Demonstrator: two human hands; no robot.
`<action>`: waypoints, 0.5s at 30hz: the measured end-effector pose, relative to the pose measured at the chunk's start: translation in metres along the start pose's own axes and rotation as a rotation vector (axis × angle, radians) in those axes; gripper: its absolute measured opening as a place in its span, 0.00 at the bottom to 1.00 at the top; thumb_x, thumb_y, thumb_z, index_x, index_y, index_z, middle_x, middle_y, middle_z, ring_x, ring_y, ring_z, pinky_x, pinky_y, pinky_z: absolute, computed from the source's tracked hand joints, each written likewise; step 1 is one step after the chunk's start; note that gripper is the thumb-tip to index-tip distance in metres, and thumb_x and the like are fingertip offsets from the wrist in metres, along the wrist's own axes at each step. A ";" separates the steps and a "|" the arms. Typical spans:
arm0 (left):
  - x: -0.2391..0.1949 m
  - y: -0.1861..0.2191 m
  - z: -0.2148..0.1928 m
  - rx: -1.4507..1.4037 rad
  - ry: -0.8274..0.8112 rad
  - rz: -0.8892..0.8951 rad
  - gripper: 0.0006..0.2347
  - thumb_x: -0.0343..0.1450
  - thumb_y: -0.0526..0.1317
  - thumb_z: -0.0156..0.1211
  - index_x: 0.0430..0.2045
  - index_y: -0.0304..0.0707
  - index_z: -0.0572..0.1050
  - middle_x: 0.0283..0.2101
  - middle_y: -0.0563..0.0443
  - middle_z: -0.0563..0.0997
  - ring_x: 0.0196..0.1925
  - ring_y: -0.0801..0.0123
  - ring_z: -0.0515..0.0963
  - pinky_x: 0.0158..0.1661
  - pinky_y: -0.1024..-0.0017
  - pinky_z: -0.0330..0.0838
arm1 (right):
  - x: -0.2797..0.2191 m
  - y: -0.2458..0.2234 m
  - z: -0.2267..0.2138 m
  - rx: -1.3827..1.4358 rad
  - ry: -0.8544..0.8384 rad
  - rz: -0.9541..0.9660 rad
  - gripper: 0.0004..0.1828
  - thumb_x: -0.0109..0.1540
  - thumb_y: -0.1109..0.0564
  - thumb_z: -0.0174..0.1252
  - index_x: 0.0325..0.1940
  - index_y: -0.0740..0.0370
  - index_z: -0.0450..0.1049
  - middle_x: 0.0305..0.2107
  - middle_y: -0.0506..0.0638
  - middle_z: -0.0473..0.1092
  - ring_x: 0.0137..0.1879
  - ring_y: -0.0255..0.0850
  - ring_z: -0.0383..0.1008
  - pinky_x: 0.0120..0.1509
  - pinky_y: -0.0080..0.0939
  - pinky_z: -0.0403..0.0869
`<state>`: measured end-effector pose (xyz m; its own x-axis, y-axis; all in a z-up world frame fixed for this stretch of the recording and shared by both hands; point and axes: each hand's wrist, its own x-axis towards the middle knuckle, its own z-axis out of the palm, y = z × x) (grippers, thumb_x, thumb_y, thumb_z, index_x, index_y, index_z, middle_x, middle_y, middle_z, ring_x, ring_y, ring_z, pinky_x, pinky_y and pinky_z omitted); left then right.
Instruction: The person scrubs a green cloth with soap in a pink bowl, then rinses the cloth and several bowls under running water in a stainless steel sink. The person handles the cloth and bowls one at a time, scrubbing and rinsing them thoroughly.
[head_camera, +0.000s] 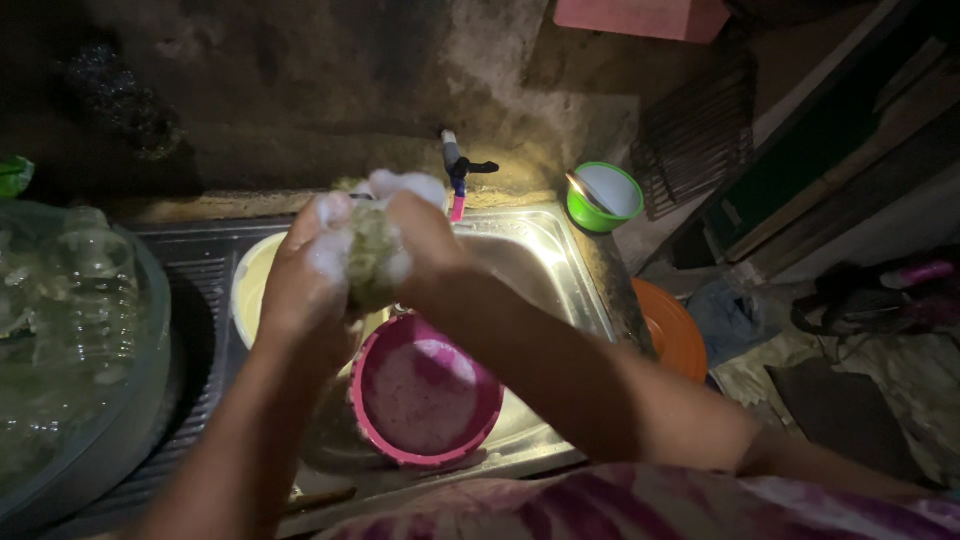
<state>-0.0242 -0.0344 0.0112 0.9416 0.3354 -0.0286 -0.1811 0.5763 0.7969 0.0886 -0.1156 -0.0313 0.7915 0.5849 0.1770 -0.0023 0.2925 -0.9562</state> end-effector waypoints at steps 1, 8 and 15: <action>0.002 -0.004 -0.002 -0.048 0.001 -0.009 0.08 0.75 0.39 0.49 0.43 0.36 0.71 0.33 0.51 0.79 0.30 0.68 0.80 0.31 0.70 0.78 | -0.010 0.006 0.009 -0.035 0.124 -0.030 0.09 0.69 0.58 0.52 0.46 0.67 0.75 0.35 0.53 0.74 0.39 0.43 0.75 0.41 0.43 0.73; 0.022 -0.006 -0.023 0.110 -0.083 -0.022 0.04 0.75 0.37 0.57 0.39 0.39 0.77 0.33 0.52 0.78 0.30 0.70 0.76 0.27 0.72 0.70 | -0.022 -0.015 0.037 -0.209 0.273 -0.300 0.13 0.68 0.53 0.53 0.46 0.66 0.75 0.34 0.53 0.74 0.37 0.42 0.75 0.40 0.42 0.74; 0.026 0.000 -0.013 -0.003 -0.006 -0.043 0.06 0.76 0.38 0.51 0.41 0.40 0.76 0.36 0.53 0.80 0.36 0.71 0.81 0.37 0.72 0.79 | -0.015 -0.071 0.028 0.269 0.075 0.302 0.16 0.67 0.48 0.54 0.45 0.65 0.76 0.32 0.52 0.75 0.36 0.41 0.75 0.38 0.40 0.74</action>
<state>-0.0031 -0.0163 0.0028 0.9503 0.3058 -0.0592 -0.1412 0.5922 0.7933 0.0598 -0.1239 0.0410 0.7727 0.6214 -0.1296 -0.3938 0.3092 -0.8656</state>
